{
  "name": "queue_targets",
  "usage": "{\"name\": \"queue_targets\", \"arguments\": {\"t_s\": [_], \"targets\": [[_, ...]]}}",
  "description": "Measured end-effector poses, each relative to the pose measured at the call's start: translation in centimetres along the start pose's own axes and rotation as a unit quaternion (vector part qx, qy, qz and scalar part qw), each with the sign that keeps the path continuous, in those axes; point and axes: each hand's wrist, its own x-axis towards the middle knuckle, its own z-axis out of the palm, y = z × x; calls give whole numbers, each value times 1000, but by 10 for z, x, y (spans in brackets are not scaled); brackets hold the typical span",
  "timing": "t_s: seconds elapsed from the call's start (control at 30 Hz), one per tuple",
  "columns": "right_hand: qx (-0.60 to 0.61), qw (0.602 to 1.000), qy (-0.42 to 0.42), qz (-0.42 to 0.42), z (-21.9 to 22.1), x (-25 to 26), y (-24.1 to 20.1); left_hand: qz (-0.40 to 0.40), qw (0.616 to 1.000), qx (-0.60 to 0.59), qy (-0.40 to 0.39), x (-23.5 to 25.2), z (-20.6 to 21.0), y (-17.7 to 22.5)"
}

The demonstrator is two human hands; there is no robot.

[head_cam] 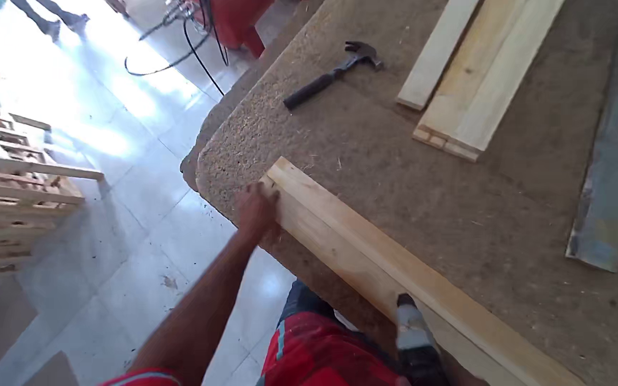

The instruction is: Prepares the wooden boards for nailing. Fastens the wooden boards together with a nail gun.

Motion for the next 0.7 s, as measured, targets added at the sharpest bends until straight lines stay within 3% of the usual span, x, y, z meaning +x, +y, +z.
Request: {"name": "queue_targets", "arguments": {"t_s": [0.07, 0.13, 0.3, 0.43, 0.57, 0.7], "targets": [[-21, 998, -58, -21, 6, 23, -59, -30, 999, 32, 30, 36, 0, -32], [-57, 993, -97, -37, 14, 52, -105, -29, 998, 39, 28, 45, 0, -37], [-106, 986, -131, -8, 35, 110, -171, -38, 992, -7, -124, 6, -2, -43], [-129, 976, -173, 23, 49, 133, -203, -47, 963, 36, -262, -7, 3, -41], [-149, 974, -169, 36, 55, 157, -215, -5, 948, 80, -309, 7, 0, -35], [-149, 972, -176, 52, 57, 175, -218, -15, 931, 115, -346, 18, 0, -29]]}}
